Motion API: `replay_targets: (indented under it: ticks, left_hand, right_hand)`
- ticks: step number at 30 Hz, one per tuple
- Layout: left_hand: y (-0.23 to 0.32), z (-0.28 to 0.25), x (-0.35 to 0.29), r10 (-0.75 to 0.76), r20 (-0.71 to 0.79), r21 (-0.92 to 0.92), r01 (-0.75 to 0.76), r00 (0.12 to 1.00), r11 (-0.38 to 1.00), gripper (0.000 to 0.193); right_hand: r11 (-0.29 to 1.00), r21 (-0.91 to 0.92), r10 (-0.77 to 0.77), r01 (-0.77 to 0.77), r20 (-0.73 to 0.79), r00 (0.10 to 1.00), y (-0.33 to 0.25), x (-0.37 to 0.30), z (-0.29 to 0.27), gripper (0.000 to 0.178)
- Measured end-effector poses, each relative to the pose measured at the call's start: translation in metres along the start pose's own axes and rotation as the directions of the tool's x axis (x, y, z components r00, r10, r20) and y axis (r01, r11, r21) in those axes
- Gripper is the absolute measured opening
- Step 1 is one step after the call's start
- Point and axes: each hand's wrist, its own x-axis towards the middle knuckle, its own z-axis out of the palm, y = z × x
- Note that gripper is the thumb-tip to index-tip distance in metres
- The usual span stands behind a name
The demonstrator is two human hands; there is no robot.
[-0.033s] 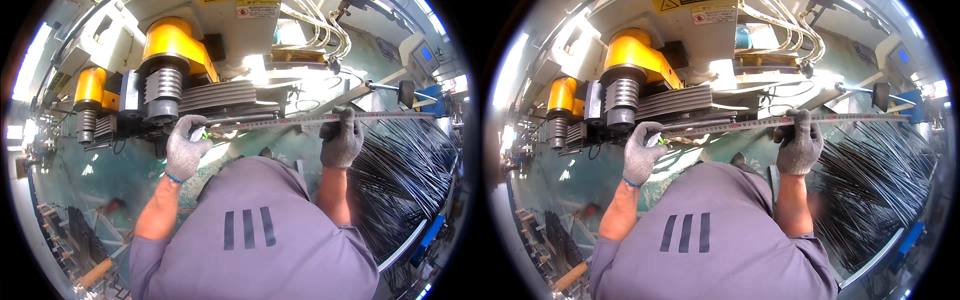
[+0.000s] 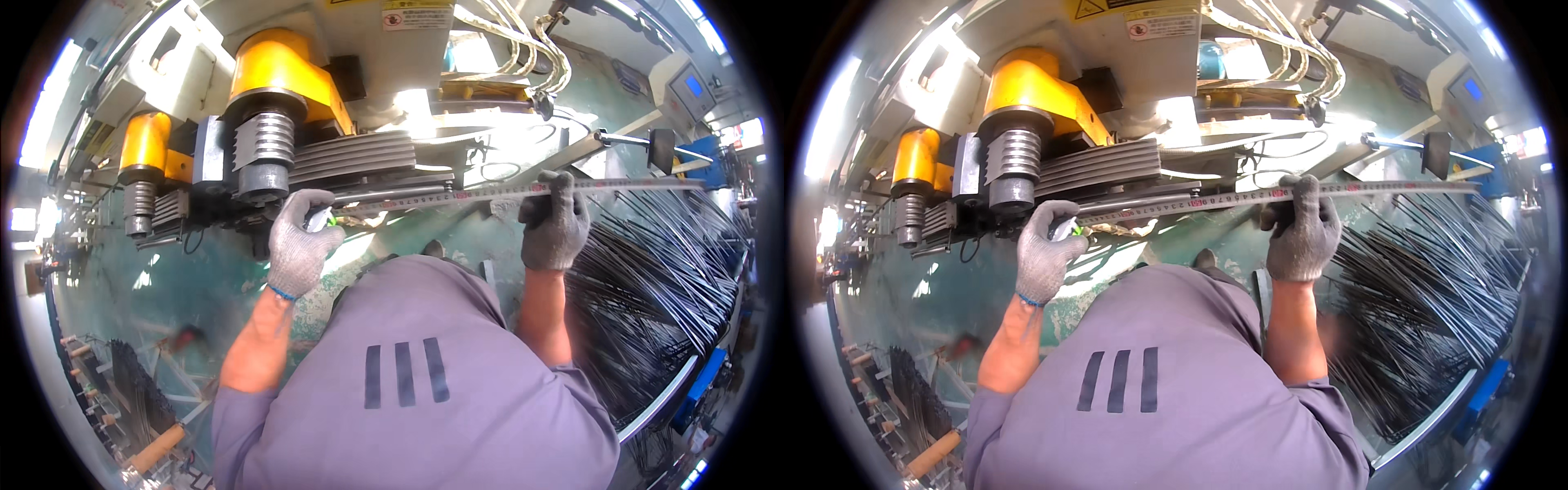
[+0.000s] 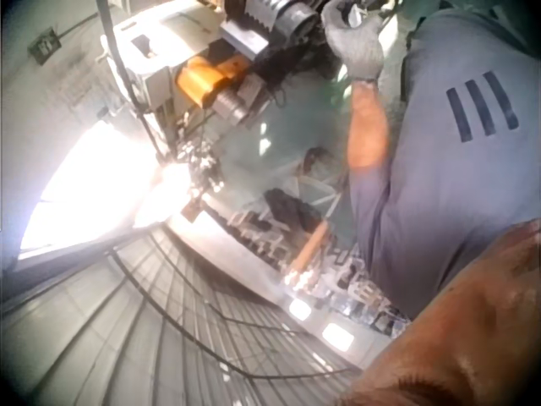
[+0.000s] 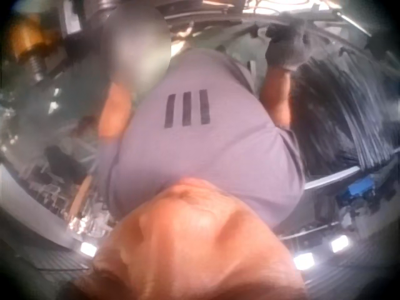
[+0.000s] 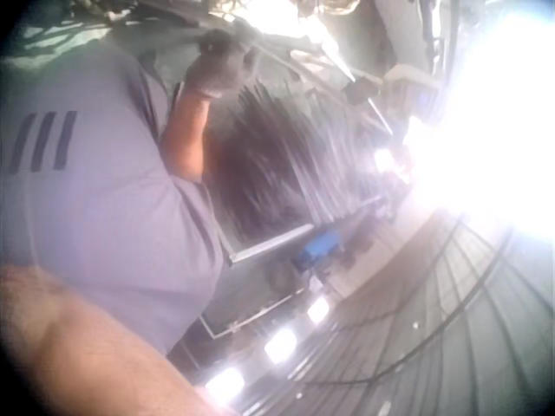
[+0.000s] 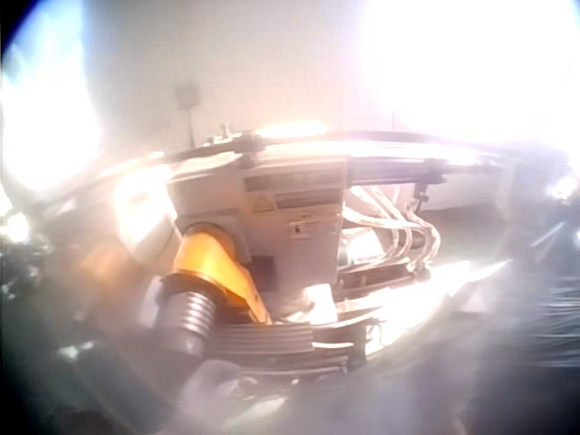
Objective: The person measures a long metal rod with a tape measure and places it into a hydraulic cutting machine. They operate the machine to cut the rod, then remove the cut piece and repeat the process with another rod. The person wears gloves and uses a tape measure to ensure precise lengths before cutting.
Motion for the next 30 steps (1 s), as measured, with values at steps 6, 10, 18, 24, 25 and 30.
replay_targets:
  ticks: [6,10,18,24,25,30]
  left_hand:
    - [-0.044,-0.028,0.006,0.239,-0.142,0.267,-0.195,0.961,0.944,0.031]
    - [-0.080,-0.062,0.015,0.114,-0.319,0.070,-0.097,0.941,0.993,0.033]
    - [-0.091,-0.081,0.036,0.382,-0.331,0.447,-0.213,0.863,0.869,0.027]
    - [-0.095,-0.062,0.034,0.377,-0.431,0.470,-0.152,0.820,0.869,0.032]
    - [-0.099,-0.066,0.032,0.397,-0.474,0.485,-0.144,0.786,0.863,0.033]
    - [-0.097,-0.059,0.040,0.664,-0.209,0.853,-0.198,0.718,0.482,0.037]
  right_hand:
    - [0.976,0.126,0.201,-0.180,-0.178,0.963,0.037,0.069,-0.036,0.037]
    - [0.937,0.268,0.272,-0.223,-0.162,0.949,0.069,0.136,-0.077,0.038]
    - [0.960,0.129,0.269,-0.248,-0.185,0.945,0.075,0.194,-0.125,0.044]
    - [0.958,0.112,0.283,-0.265,-0.190,0.940,0.083,0.211,-0.121,0.033]
    - [0.952,0.114,0.301,-0.284,-0.197,0.933,0.094,0.215,-0.117,0.030]
    - [0.926,0.240,0.333,-0.293,-0.150,0.931,0.096,0.224,-0.136,0.025]
